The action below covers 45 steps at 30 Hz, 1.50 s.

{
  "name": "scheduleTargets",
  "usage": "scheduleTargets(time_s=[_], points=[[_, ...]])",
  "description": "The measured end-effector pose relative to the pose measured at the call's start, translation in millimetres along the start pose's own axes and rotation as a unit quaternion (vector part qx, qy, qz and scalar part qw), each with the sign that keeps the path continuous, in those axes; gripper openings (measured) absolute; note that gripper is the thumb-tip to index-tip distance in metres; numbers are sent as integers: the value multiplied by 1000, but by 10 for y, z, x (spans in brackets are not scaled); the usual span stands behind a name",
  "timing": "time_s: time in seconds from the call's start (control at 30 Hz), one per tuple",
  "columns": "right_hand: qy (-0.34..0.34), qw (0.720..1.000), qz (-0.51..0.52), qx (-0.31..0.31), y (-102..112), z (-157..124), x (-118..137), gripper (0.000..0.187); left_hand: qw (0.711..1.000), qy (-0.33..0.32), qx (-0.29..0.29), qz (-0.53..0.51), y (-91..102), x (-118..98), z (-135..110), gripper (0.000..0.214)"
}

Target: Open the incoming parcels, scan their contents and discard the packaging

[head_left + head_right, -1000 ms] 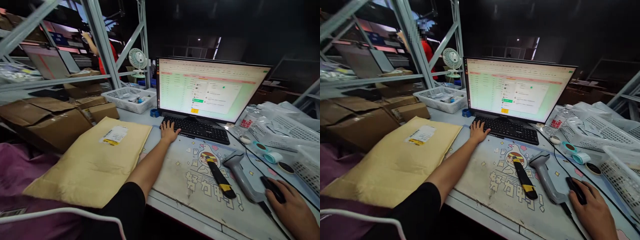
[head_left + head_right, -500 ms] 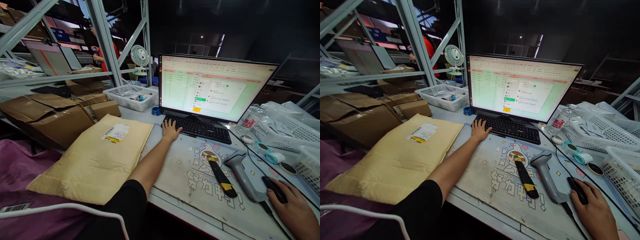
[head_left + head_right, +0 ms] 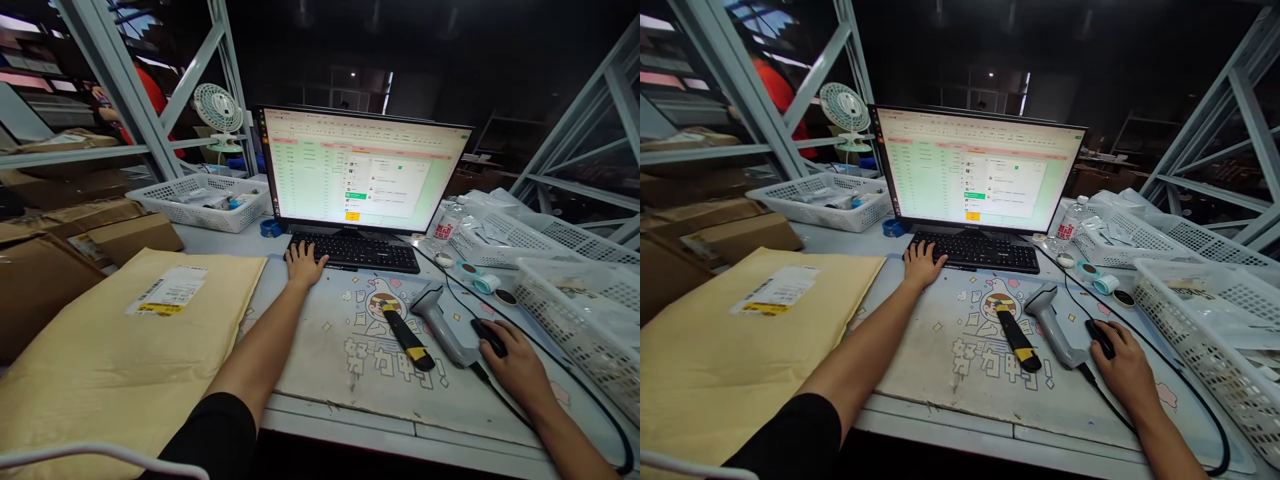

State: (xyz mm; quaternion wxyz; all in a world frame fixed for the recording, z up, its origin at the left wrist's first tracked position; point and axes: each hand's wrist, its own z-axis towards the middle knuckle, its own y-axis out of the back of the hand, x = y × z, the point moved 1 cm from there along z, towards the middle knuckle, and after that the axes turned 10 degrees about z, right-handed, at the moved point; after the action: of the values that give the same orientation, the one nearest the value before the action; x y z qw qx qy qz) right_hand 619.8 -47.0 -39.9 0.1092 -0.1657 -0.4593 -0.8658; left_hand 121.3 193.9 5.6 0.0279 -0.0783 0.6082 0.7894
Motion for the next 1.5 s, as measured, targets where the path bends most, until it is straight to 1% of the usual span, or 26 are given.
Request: scheduleTargets(time_s=[0.2, 0.7, 0.9, 1.2, 1.5], points=[[-27, 999, -17, 12, 13, -7, 20, 51, 1000, -2, -1, 7, -29, 18, 26, 80], [-2, 1000, -7, 3, 6, -9, 32, 50, 1000, 1, -2, 11, -11, 7, 23, 80], [-13, 1000, -4, 7, -7, -3, 20, 50, 1000, 0, 0, 15, -7, 9, 20, 79], [-10, 1000, -10, 7, -25, -4, -37, 51, 1000, 0, 4, 13, 4, 7, 13, 79], [-5, 1000, -3, 2, -30, -10, -44, 51, 1000, 0, 3, 12, -14, 9, 27, 79]])
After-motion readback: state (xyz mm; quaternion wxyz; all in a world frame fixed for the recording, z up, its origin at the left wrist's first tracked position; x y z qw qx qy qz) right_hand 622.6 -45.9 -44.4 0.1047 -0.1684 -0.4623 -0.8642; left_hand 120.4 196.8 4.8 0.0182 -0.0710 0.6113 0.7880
